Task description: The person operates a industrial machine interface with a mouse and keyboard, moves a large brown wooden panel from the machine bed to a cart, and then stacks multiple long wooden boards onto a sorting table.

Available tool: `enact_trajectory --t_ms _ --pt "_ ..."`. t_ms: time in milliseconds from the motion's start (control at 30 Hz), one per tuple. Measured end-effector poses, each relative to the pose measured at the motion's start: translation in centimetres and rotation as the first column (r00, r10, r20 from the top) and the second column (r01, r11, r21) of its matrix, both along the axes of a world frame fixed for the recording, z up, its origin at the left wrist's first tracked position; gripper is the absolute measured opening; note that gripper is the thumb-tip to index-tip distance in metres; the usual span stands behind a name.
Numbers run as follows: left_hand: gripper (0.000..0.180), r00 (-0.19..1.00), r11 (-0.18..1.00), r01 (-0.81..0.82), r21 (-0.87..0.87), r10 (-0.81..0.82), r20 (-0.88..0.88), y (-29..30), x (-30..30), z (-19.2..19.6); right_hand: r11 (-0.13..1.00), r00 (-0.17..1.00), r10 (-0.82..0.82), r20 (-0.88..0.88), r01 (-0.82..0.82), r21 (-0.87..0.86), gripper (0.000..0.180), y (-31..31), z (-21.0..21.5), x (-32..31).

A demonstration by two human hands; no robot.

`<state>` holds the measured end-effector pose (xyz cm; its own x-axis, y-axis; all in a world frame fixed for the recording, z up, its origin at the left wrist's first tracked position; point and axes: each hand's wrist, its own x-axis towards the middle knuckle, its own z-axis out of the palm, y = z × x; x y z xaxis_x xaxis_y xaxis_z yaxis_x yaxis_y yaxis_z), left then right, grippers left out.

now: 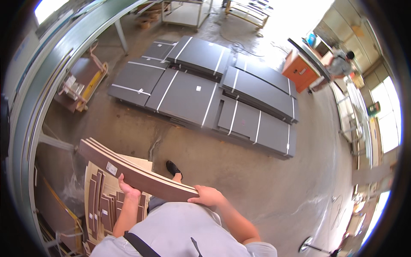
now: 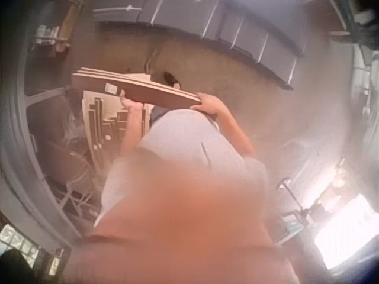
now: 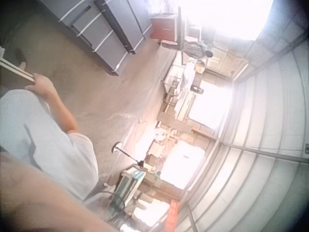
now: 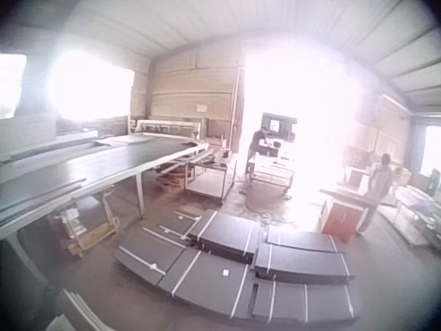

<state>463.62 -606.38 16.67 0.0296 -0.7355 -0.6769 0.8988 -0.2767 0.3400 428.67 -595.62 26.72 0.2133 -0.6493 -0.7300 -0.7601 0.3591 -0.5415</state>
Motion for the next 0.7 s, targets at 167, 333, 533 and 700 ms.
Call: enact_trajectory --t_ms 167,333,533,700 --pt "0.054 0.997 0.997 -0.081 -0.001 0.081 -0.015 -10.5 0.3 1.5 0.995 0.996 0.082 -0.025 -0.084 -0.061 0.084 -12.0 0.8 -0.5" --pt "0.054 0.991 0.977 -0.135 -0.163 0.131 -0.035 -18.6 0.6 3.1 0.987 0.979 0.157 0.130 -0.152 -0.047 0.086 -24.1 -0.9 -1.4" --pt "0.044 0.945 0.938 -0.328 -0.112 0.326 -0.035 -27.7 1.1 3.6 0.932 0.912 0.352 0.210 -0.362 0.007 0.081 -42.1 -0.9 -1.4" --pt "0.048 0.811 0.789 -0.582 -0.194 0.582 -0.065 -32.1 2.2 5.3 0.837 0.830 0.547 0.108 -0.541 -0.080 0.077 -53.9 3.4 3.4"
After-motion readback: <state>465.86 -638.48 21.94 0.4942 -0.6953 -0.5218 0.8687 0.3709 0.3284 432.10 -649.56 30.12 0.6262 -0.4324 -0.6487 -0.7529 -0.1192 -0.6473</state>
